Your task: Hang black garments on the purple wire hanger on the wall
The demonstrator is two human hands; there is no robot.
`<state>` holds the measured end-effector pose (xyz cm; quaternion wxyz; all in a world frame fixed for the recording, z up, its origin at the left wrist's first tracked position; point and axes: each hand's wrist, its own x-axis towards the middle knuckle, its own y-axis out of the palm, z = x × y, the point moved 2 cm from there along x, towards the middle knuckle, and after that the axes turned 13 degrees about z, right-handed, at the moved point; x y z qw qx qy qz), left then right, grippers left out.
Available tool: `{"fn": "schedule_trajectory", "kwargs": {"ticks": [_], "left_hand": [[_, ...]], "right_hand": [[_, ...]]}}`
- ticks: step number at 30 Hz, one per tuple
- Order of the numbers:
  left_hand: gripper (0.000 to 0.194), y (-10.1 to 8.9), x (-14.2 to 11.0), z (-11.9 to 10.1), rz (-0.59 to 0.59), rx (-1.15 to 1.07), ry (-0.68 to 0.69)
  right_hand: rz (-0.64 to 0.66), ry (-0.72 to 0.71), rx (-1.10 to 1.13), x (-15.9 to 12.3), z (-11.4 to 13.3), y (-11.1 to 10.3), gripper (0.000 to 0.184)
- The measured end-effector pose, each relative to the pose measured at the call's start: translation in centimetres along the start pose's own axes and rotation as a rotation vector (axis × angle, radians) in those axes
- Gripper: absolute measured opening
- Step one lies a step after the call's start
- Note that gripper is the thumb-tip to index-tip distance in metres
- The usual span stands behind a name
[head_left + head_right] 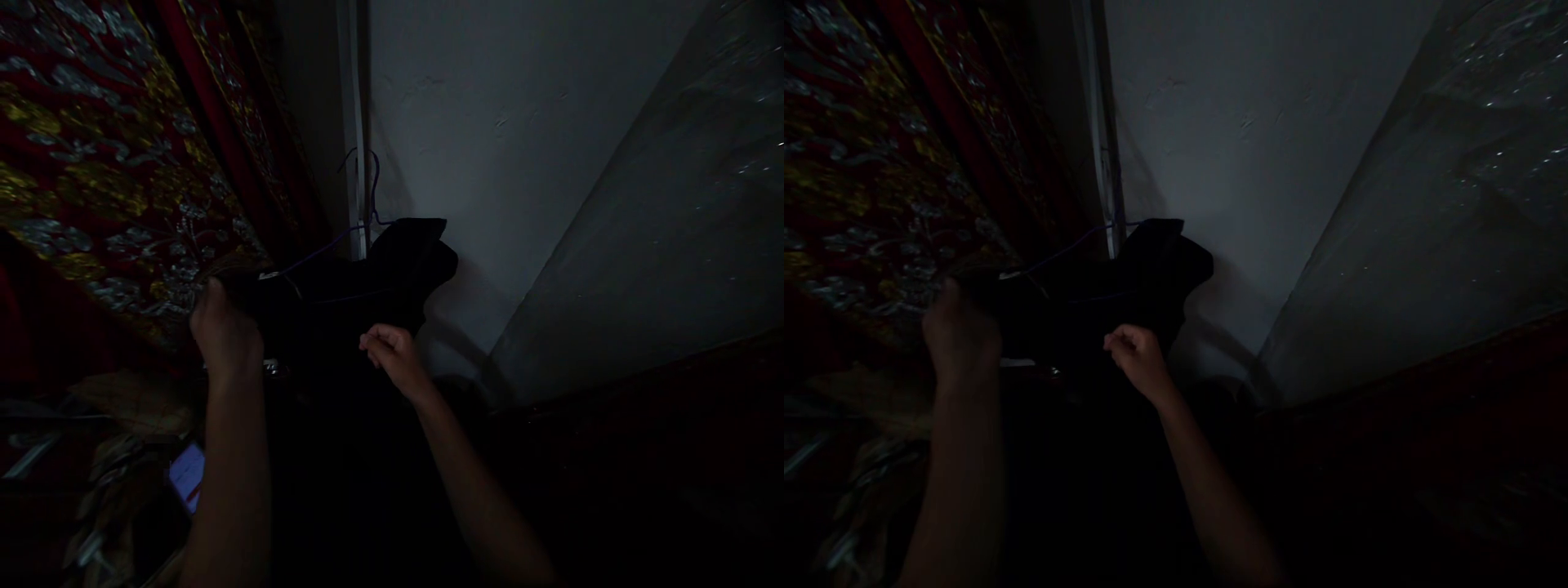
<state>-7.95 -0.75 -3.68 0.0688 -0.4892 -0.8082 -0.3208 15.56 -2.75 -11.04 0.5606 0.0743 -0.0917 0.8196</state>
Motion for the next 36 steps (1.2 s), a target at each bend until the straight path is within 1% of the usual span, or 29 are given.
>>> {"fn": "schedule_trajectory", "kwargs": {"ticks": [1,3,4,6,8,10,11,12,13,15,16,17,19,20,21,22,23,24,25,26,27,28,29,30,31,32,34,36], "left_hand": [[0.025,-1.5,-0.4,1.6,-0.022,-0.121,-0.199],[0.031,-3.6,-2.2,4.6,-0.041,-0.167,-0.391],[0.031,-4.1,-3.4,6.1,-0.018,-0.178,-0.464],[0.031,-4.2,-5.9,8.3,0.015,-0.182,-0.526],[0.030,-3.1,-8.0,9.5,0.046,-0.192,-0.558],[0.035,-1.3,-9.6,9.5,0.104,-0.214,-0.547],[0.037,-0.2,-10.3,9.1,0.147,-0.216,-0.523],[0.037,0.8,-10.8,8.5,0.204,-0.196,-0.484],[0.035,1.8,-11.4,7.7,0.271,-0.150,-0.435],[0.027,3.6,-12.4,6.2,0.413,0.004,-0.330],[0.023,4.3,-12.8,5.5,0.483,0.093,-0.273],[0.020,4.9,-13.1,4.9,0.541,0.177,-0.209],[0.016,5.3,-13.2,4.1,0.616,0.298,-0.079],[0.016,5.2,-13.1,3.9,0.651,0.318,-0.041],[0.021,5.0,-12.9,3.9,0.699,0.307,-0.042],[0.027,4.7,-12.6,4.2,0.761,0.270,-0.093],[0.033,4.3,-12.4,4.7,0.835,0.223,-0.190],[0.036,3.9,-12.3,5.4,0.921,0.187,-0.317],[0.034,3.4,-12.2,6.2,1.003,0.175,-0.445],[0.030,2.8,-12.2,7.0,1.074,0.190,-0.545],[0.024,2.3,-12.2,7.6,1.131,0.226,-0.606],[0.021,1.8,-12.2,8.1,1.176,0.268,-0.624],[0.019,1.3,-12.0,8.3,1.208,0.313,-0.608],[0.019,0.8,-11.7,8.4,1.225,0.361,-0.565],[0.020,0.4,-11.3,8.2,1.235,0.420,-0.514],[0.022,0.0,-10.8,7.9,1.251,0.495,-0.469],[0.030,-0.9,-9.6,7.0,1.312,0.679,-0.406],[0.037,-1.8,-8.2,6.1,1.390,0.870,-0.376]], "right_hand": [[-0.001,0.009,0.027,-0.7,-0.2,0.6,0.030],[-0.016,0.018,0.074,-2.0,-0.6,1.6,0.032],[-0.036,0.022,0.093,-2.5,-1.0,1.8,0.033],[-0.101,0.030,0.103,-3.2,-2.1,1.5,0.035],[-0.189,0.036,0.036,-3.7,-3.3,0.6,0.035],[-0.282,0.020,-0.092,-4.2,-4.1,-0.5,0.033],[-0.306,-0.002,-0.146,-4.5,-4.3,-0.9,0.029],[-0.298,-0.030,-0.175,-4.7,-4.3,-1.0,0.025],[-0.254,-0.061,-0.174,-4.8,-4.1,-0.9,0.024],[-0.098,-0.110,-0.125,-4.8,-3.3,-0.3,0.037],[-0.029,-0.125,-0.104,-4.7,-2.9,0.1,0.040],[0.016,-0.132,-0.098,-4.6,-2.3,0.4,0.037],[0.062,-0.116,-0.124,-4.2,-1.2,0.3,0.025],[0.091,-0.091,-0.147,-3.9,-0.6,-0.1,0.021],[0.134,-0.063,-0.175,-3.6,0.0,-0.7,0.019],[0.183,-0.044,-0.211,-3.1,0.8,-1.5,0.018],[0.225,-0.047,-0.255,-2.6,1.6,-2.3,0.018],[0.244,-0.081,-0.301,-2.1,2.4,-3.4,0.019],[0.229,-0.144,-0.345,-1.4,3.2,-4.4,0.020],[0.176,-0.223,-0.380,-0.6,4.0,-5.5,0.023],[0.092,-0.298,-0.403,0.3,4.5,-6.6,0.029],[-0.006,-0.355,-0.421,1.2,4.7,-7.6,0.036],[-0.105,-0.389,-0.437,2.2,4.6,-8.6,0.041],[-0.196,-0.397,-0.451,3.0,4.2,-9.3,0.042],[-0.265,-0.384,-0.456,3.9,3.6,-9.9,0.040],[-0.305,-0.354,-0.448,4.6,2.9,-10.4,0.036],[-0.316,-0.280,-0.384,5.7,1.4,-10.8,0.030],[-0.270,-0.220,-0.312,6.4,0.4,-10.9,0.033]]}}
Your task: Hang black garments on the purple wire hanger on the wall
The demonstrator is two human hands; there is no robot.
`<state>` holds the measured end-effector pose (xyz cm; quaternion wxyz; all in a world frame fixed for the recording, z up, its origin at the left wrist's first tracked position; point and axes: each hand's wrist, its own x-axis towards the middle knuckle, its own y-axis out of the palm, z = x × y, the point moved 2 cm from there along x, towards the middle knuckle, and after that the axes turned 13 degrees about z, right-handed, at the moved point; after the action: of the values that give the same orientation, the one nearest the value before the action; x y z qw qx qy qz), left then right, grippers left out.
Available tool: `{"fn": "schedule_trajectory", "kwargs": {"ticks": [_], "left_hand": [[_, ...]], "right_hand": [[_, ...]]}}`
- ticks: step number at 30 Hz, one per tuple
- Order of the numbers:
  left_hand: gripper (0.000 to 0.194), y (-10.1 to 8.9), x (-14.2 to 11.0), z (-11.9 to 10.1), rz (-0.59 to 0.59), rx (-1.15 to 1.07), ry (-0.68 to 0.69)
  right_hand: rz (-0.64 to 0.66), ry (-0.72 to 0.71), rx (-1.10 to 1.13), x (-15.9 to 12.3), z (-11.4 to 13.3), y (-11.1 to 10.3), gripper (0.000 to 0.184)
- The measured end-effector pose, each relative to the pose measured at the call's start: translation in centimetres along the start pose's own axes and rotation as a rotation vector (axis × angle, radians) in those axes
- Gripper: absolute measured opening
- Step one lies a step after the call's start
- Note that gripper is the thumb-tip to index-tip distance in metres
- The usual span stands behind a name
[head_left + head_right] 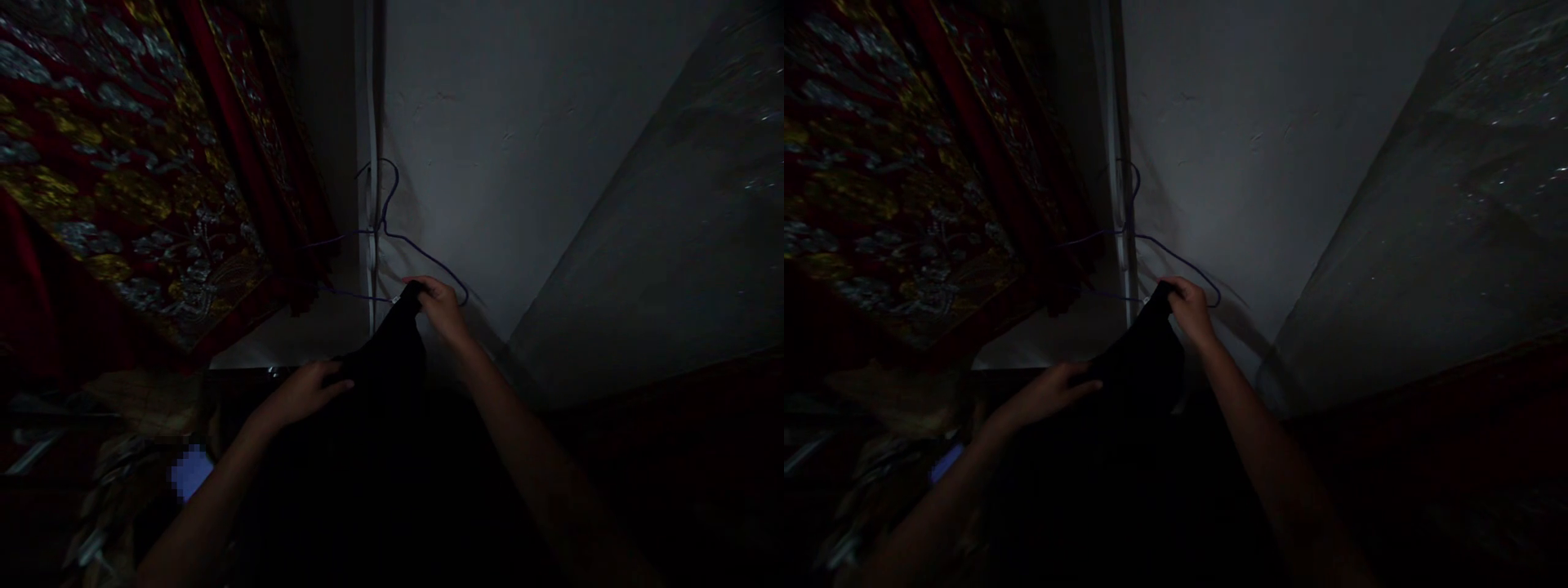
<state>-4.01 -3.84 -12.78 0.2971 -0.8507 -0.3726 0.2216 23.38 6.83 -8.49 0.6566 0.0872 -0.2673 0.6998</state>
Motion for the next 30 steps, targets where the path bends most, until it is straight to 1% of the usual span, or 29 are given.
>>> {"fn": "schedule_trajectory", "kwargs": {"ticks": [2,3,6,7,9,11,13,15,17,19,20,22,24,25,26,27,30], "left_hand": [[0.039,-1.5,-0.9,0.9,0.058,0.110,-0.071],[0.039,-2.3,-1.4,1.5,0.082,0.141,-0.111],[0.038,-4.5,-2.6,3.6,0.141,0.199,-0.247],[0.038,-5.3,-2.9,4.2,0.133,0.229,-0.300],[0.041,-6.9,-3.5,4.6,0.057,0.289,-0.371],[0.045,-8.4,-3.7,3.8,-0.068,0.331,-0.357],[0.048,-9.7,-3.7,2.1,-0.188,0.354,-0.274],[0.049,-10.7,-3.5,0.0,-0.262,0.351,-0.192],[0.049,-11.4,-3.4,-1.8,-0.320,0.343,-0.151],[0.048,-11.9,-3.5,-3.3,-0.347,0.343,-0.148],[0.049,-12.1,-3.6,-3.8,-0.335,0.340,-0.158],[0.050,-12.0,-4.1,-4.4,-0.249,0.314,-0.200],[0.053,-11.7,-4.8,-4.7,-0.158,0.295,-0.238],[0.054,-11.6,-5.1,-4.9,-0.146,0.301,-0.248],[0.055,-11.6,-5.5,-5.2,-0.165,0.322,-0.243],[0.056,-11.6,-5.8,-5.5,-0.212,0.356,-0.221],[0.052,-12.0,-6.3,-7.4,-0.427,0.513,-0.111]], "right_hand": [[0.073,0.023,-0.007,0.3,-0.2,0.2,0.036],[0.118,0.029,-0.052,0.4,0.0,0.2,0.035],[0.292,0.018,-0.288,0.6,0.7,-0.2,0.024],[0.342,0.002,-0.362,0.5,0.8,-0.4,0.022],[0.387,-0.037,-0.455,0.1,1.1,-1.1,0.020],[0.380,-0.050,-0.483,-0.6,1.3,-2.1,0.019],[0.347,-0.041,-0.507,-1.2,1.8,-3.4,0.022],[0.313,-0.019,-0.568,-1.7,2.6,-4.8,0.027],[0.267,0.006,-0.654,-2.1,3.6,-6.2,0.029],[0.205,0.035,-0.737,-2.3,4.5,-7.2,0.027],[0.175,0.053,-0.767,-2.4,4.9,-7.6,0.026],[0.136,0.084,-0.807,-2.5,5.2,-8.0,0.026],[0.131,0.088,-0.829,-2.6,5.3,-8.0,0.027],[0.135,0.084,-0.832,-2.7,5.3,-7.8,0.027],[0.142,0.082,-0.830,-2.7,5.3,-7.6,0.028],[0.146,0.087,-0.825,-2.7,5.3,-7.4,0.028],[0.141,0.111,-0.817,-2.8,5.4,-6.9,0.031]]}}
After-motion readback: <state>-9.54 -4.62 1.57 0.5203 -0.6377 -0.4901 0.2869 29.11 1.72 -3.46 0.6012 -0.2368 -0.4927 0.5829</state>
